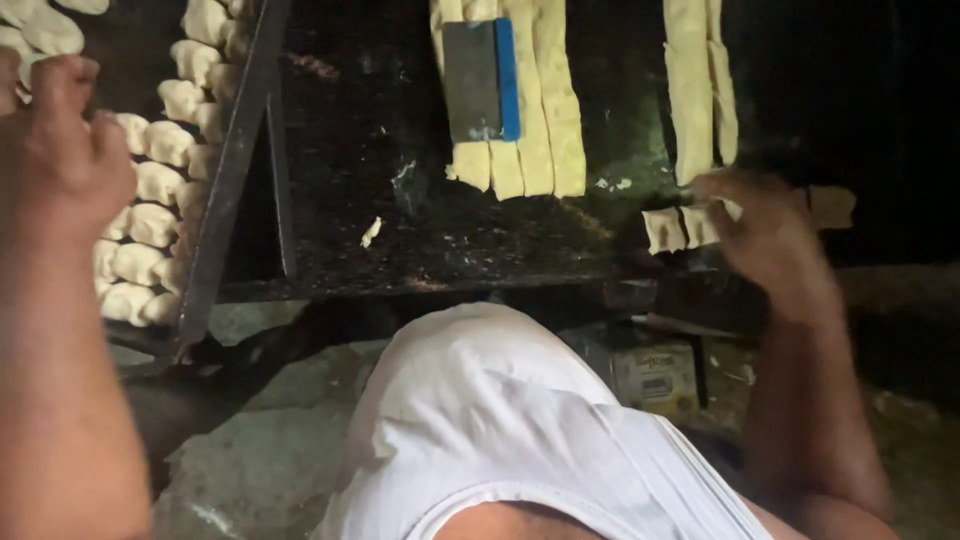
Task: Cutting strips of dough and shaping them into individual buns or rolls on a baking tray.
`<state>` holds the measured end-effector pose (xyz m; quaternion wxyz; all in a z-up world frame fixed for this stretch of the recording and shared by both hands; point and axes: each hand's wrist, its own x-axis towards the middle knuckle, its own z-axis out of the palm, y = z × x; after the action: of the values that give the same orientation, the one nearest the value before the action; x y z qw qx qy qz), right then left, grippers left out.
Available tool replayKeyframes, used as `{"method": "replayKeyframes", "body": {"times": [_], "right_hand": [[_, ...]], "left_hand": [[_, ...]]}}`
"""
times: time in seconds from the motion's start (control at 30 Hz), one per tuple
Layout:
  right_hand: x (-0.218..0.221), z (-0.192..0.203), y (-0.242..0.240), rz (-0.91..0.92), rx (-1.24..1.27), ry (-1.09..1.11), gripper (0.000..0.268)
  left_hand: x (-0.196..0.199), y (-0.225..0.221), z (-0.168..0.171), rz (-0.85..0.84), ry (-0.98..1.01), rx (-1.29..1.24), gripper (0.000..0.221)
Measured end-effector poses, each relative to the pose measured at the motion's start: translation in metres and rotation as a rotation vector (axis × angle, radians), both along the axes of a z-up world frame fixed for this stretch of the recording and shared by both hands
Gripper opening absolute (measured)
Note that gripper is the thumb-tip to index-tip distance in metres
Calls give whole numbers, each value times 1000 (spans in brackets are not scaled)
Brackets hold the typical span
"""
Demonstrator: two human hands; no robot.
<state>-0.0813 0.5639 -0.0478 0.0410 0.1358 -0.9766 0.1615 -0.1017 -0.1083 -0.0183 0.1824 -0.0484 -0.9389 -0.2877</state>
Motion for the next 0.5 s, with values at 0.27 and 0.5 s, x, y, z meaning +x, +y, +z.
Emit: {"method": "replayKeyframes", "body": {"times": [0.27, 0.5], "right_hand": [[38, -17, -46, -251, -129, -253, 18], [48, -12, -132, 59, -1163, -561, 17]], "left_hand": [[57, 225, 30, -225, 42, 136, 27], [61, 337, -39, -198, -967, 943, 34]]}}
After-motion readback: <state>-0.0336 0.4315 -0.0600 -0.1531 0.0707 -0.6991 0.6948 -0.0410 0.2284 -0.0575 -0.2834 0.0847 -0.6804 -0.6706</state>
